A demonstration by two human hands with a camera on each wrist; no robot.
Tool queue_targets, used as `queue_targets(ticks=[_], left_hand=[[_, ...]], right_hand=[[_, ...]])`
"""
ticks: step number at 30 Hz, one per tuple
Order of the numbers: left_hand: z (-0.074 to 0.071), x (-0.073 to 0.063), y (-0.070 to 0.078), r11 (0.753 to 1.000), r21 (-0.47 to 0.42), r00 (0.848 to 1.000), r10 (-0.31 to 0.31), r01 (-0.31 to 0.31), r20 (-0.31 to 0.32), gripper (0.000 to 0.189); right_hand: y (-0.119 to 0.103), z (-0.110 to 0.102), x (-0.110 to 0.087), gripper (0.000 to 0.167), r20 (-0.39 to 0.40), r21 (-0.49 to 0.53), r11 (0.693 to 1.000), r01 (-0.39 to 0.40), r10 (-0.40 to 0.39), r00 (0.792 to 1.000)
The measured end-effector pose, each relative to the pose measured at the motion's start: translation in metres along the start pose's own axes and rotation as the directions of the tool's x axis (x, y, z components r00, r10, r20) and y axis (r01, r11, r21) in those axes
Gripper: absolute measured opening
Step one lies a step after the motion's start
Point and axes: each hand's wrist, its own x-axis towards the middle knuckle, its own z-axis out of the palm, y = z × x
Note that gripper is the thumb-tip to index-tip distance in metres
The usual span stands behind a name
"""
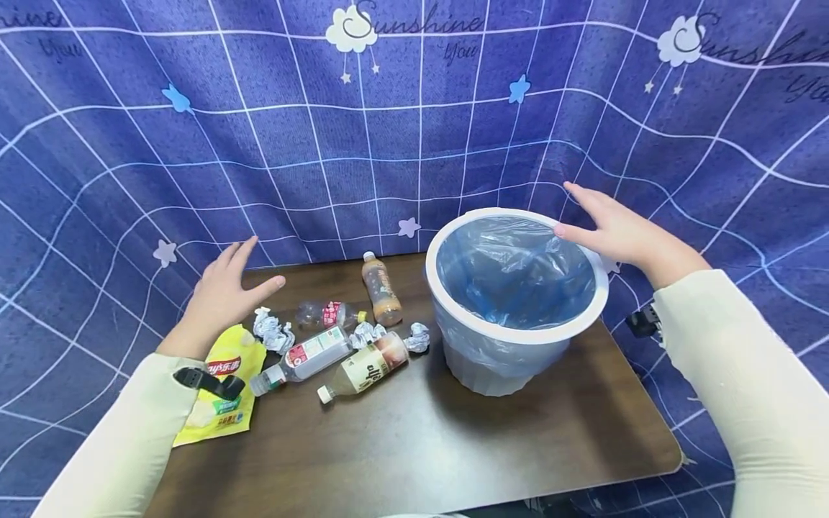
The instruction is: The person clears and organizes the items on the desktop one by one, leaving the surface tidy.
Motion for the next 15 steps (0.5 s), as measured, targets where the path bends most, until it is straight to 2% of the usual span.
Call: queue_targets(ticks=[8, 15], left_hand=[[0.029, -0.011, -0.018, 0.999, -0.031, 0.999, -0.025, 0.026, 0.032, 0.101], [0.064, -0.021, -0.031, 0.995, -0.089, 0.998, -0.039, 0.042, 0.039, 0.100]], right_hand=[[0.022, 0.020, -0.006, 0.082, 0.023, 0.041, 0.997, -0.065, 0.064, 0.998], [0.027, 0.029, -0.015, 0.077, 0.028, 0.061, 0.997, -0.052, 0.051, 0.998]])
